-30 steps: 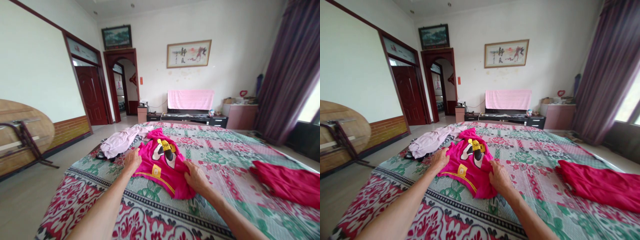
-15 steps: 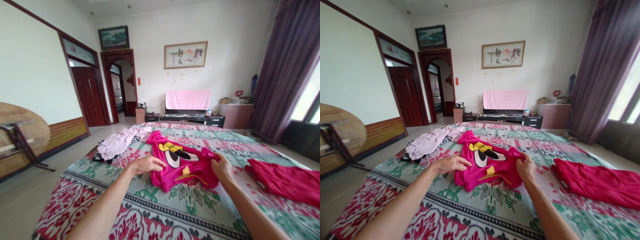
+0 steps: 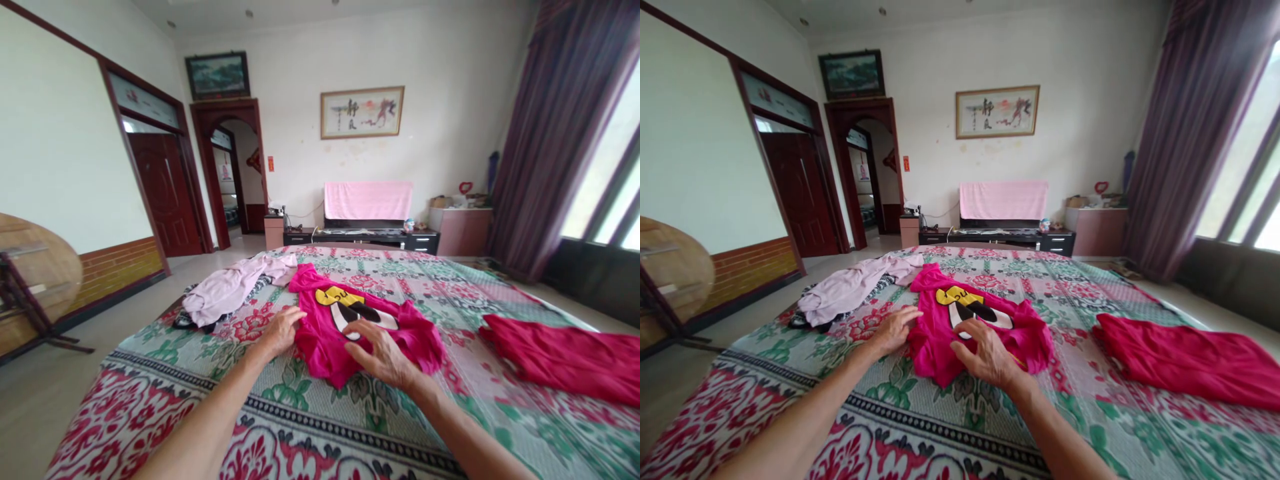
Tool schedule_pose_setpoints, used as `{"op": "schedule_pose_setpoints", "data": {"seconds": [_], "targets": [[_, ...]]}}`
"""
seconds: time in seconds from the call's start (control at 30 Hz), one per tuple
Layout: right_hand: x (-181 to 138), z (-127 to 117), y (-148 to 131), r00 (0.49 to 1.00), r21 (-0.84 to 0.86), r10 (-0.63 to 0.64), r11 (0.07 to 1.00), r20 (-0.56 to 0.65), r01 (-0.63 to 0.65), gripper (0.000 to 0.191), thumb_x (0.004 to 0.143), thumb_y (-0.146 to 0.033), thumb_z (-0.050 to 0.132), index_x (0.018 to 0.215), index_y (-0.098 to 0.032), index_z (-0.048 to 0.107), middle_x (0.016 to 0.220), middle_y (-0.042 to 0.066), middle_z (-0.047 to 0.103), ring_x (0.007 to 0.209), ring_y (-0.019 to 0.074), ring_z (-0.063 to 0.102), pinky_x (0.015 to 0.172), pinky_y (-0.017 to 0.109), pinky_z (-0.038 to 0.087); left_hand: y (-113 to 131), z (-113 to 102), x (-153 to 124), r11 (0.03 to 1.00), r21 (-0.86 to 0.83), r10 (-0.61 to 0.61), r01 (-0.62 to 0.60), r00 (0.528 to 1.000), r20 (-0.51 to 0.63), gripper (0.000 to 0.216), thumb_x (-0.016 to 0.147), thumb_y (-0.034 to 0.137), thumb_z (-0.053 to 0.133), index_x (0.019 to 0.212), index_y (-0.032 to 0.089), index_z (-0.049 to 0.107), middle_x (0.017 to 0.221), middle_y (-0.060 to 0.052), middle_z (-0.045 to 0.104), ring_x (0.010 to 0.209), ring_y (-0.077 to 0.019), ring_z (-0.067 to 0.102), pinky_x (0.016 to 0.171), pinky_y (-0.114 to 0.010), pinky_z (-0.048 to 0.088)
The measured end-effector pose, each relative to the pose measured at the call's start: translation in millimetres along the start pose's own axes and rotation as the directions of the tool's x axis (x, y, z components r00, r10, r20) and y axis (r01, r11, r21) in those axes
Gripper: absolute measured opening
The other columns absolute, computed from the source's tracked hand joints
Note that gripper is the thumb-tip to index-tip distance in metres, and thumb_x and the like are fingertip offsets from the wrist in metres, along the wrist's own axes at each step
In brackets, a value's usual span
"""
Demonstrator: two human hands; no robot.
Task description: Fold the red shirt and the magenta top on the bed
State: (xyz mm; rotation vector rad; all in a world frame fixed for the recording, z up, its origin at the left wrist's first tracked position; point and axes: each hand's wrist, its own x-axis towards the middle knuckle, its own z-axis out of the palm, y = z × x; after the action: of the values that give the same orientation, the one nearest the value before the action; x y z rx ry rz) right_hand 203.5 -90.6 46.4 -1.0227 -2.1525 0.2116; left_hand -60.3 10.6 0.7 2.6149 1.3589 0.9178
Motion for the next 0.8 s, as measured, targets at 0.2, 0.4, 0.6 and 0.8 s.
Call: {"op": "schedule_pose_setpoints", "data": {"seconds": [0.2,0.4,0.6,0.8], "targets": [[-9.3,12.3,7.3,0.987,-0.065,0.001,0.998,0.16,0.009,0.042,0.069,-0.032,0.067,0.108,-0.018,0.061,0.113,0.011,0.062,0.102,0.0243,0.058,0.091,0.038,0.045,0.0,6.2,0.7,1.0,0.014,-0.003,0.003,0.999,0.032,0.045,0.075,0.004,0.04,0.108,0.019,0.067,0.128,-0.008,0.058,0.115,-0.0189,0.054,0.104,-0.035,0.039],[-6.8,22.1,16.2,0.991,-0.043,-0.034,0.998,0.126,0.04,0.025,0.07,-0.01,0.053,0.091,-0.018,0.064,0.099,0.007,0.066,0.095,0.0182,0.059,0.088,0.031,0.043,1.4,7.5,4.9,0.999,0.014,0.035,-0.035,0.999,-0.017,0.029,0.08,0.013,0.044,0.089,0.016,0.071,0.107,-0.009,0.068,0.103,-0.0183,0.06,0.099,-0.033,0.042],[-4.0,12.5,7.7,0.996,-0.042,0.049,0.998,0.077,-0.046,0.022,0.072,-0.01,0.047,0.086,-0.016,0.063,0.078,0.003,0.065,0.073,0.0151,0.059,0.069,0.025,0.042,19.0,-12.4,10.1,0.996,-0.047,-0.077,0.078,0.996,0.041,0.029,0.079,0.017,0.046,0.092,0.019,0.072,0.091,-0.004,0.072,0.086,-0.0168,0.064,0.08,-0.027,0.047],[1.8,-7.4,13.7,0.968,0.1,0.251,0.963,0.019,-0.252,0.015,0.075,-0.02,0.046,0.063,-0.016,0.055,0.053,-0.003,0.052,0.049,0.0091,0.044,0.047,0.02,0.031,59.3,-43.1,11.3,0.901,-0.405,0.024,0.155,0.915,0.403,0.027,0.08,0.033,0.051,0.08,0.016,0.072,0.063,0.001,0.065,0.058,-0.0118,0.055,0.054,-0.022,0.041]]}}
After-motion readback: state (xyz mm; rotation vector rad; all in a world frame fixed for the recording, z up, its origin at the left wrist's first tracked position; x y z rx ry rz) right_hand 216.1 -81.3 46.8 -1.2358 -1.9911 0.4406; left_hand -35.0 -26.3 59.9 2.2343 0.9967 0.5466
